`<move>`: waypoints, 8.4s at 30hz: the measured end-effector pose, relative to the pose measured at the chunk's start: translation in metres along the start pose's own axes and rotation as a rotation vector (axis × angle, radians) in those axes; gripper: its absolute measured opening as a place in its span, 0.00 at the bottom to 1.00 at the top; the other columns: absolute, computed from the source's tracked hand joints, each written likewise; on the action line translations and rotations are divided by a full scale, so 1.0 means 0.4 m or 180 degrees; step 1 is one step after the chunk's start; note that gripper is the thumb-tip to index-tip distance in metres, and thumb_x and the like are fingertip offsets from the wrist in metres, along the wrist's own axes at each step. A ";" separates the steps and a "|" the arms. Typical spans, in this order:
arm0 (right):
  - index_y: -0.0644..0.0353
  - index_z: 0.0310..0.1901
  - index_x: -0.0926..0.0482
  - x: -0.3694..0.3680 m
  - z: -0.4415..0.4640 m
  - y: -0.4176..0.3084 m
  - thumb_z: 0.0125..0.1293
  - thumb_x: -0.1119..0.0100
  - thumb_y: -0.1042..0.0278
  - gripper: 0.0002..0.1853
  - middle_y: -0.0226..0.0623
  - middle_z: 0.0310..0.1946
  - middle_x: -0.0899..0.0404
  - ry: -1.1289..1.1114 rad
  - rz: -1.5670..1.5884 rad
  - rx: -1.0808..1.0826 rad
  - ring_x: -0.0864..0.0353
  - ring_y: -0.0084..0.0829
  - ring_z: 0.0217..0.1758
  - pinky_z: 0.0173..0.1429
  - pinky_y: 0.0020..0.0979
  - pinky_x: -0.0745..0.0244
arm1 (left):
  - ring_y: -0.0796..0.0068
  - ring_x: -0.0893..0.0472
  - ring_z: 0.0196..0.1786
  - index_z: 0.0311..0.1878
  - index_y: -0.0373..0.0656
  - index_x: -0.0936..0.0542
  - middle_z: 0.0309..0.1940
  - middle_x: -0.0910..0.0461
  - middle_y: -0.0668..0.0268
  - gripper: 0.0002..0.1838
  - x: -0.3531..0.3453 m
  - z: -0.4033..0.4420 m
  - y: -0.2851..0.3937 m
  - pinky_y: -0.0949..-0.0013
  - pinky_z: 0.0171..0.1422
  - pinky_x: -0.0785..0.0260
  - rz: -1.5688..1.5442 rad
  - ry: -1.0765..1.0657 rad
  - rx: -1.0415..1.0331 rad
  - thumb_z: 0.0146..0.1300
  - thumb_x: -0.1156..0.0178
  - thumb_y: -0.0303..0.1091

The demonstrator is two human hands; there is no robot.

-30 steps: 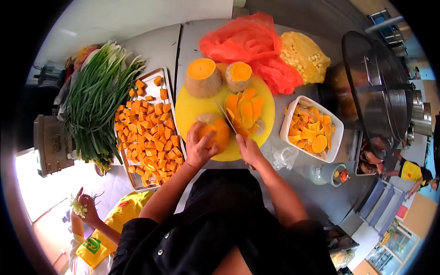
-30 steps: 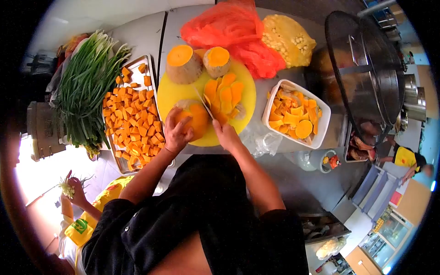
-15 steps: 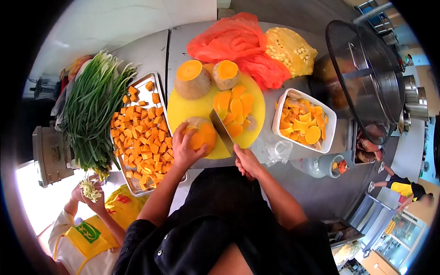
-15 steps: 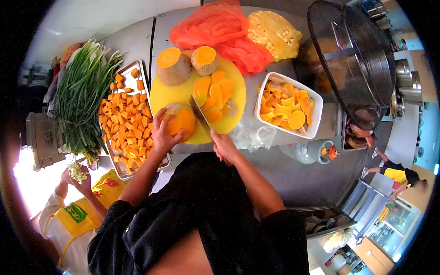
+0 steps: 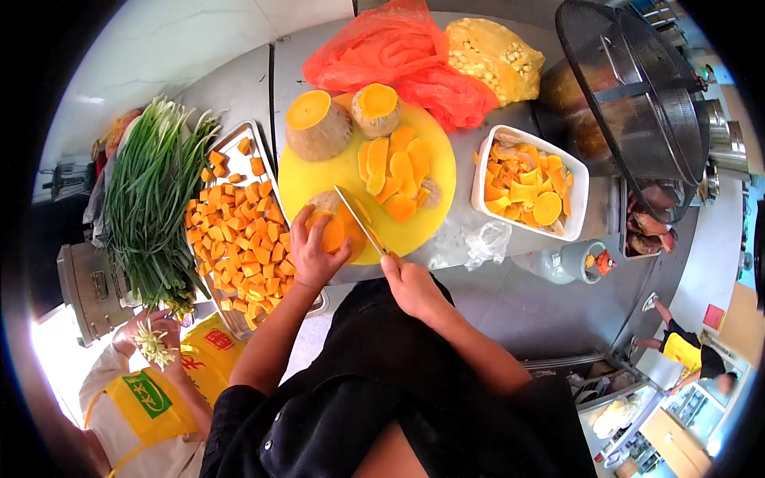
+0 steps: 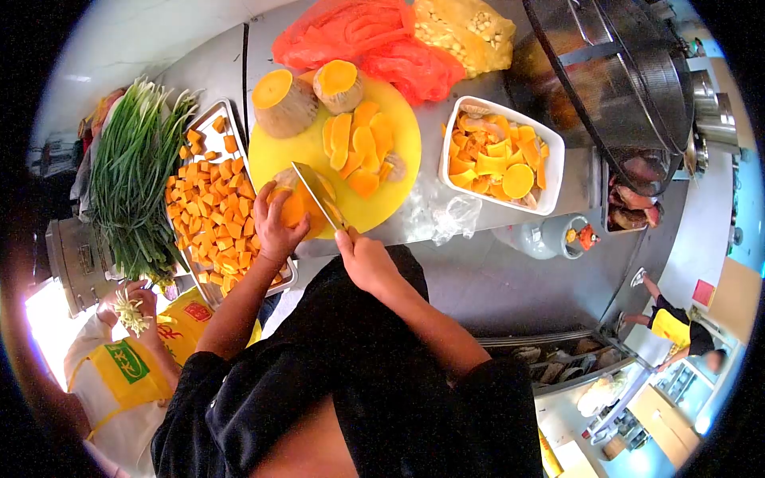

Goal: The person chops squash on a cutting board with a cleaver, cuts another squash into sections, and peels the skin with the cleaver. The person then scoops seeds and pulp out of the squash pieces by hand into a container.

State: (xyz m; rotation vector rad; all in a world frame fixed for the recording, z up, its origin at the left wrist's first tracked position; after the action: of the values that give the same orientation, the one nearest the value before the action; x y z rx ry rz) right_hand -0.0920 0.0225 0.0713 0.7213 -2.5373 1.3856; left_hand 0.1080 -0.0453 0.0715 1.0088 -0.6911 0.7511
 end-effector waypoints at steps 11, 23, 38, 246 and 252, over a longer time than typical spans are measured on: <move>0.65 0.35 0.25 -0.016 0.170 0.144 0.82 0.64 0.36 0.35 0.38 0.16 0.27 -0.0374 0.1253 -0.0486 0.23 0.36 0.17 0.25 0.41 0.26 | 0.45 0.24 0.64 0.53 0.45 0.17 0.62 0.25 0.49 0.29 0.002 -0.002 0.000 0.49 0.66 0.29 -0.0014 0.0057 -0.0031 0.45 0.24 0.39; 0.60 0.28 0.29 -0.095 0.143 0.104 0.82 0.63 0.36 0.34 0.30 0.12 0.33 0.0424 0.0783 0.0083 0.32 0.27 0.10 0.16 0.32 0.33 | 0.45 0.24 0.64 0.53 0.45 0.17 0.62 0.25 0.50 0.28 0.001 0.008 -0.008 0.49 0.67 0.29 -0.0040 0.0035 -0.0042 0.45 0.24 0.40; 0.68 0.65 0.24 0.062 -0.108 -0.129 0.79 0.50 0.46 0.30 0.62 0.28 0.18 0.0371 -0.1037 0.0629 0.15 0.58 0.31 0.37 0.53 0.23 | 0.40 0.25 0.65 0.54 0.45 0.16 0.63 0.27 0.47 0.30 0.013 -0.009 0.020 0.43 0.73 0.34 -0.0253 -0.0031 -0.0422 0.45 0.22 0.41; 0.67 0.51 0.21 0.000 0.161 -0.191 0.79 0.59 0.41 0.31 0.66 0.39 0.16 -0.0059 -0.1182 0.0578 0.18 0.66 0.47 0.54 0.59 0.24 | 0.44 0.22 0.64 0.46 0.49 0.15 0.56 0.21 0.55 0.22 0.002 -0.019 -0.004 0.47 0.66 0.28 -0.0178 0.0814 -0.0326 0.43 0.28 0.33; 0.62 0.48 0.19 0.094 0.050 -0.135 0.80 0.56 0.43 0.27 0.61 0.34 0.17 -0.0020 -0.1088 0.0495 0.18 0.65 0.44 0.48 0.53 0.23 | 0.44 0.22 0.65 0.46 0.48 0.15 0.56 0.21 0.55 0.22 0.003 -0.013 -0.006 0.47 0.68 0.29 -0.0175 0.0612 -0.0251 0.42 0.28 0.32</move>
State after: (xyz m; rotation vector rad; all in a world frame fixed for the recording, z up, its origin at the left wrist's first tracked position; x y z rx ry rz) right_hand -0.0968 -0.0309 0.1141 1.1258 -2.1916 1.4658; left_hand 0.1114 -0.0409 0.0694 0.8676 -0.5206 0.7559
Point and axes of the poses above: each hand's wrist, its own z-axis towards the middle knuckle, its own x-axis out of the back of the hand, y = z × x, the point moved 6 cm from there along z, towards the middle knuckle
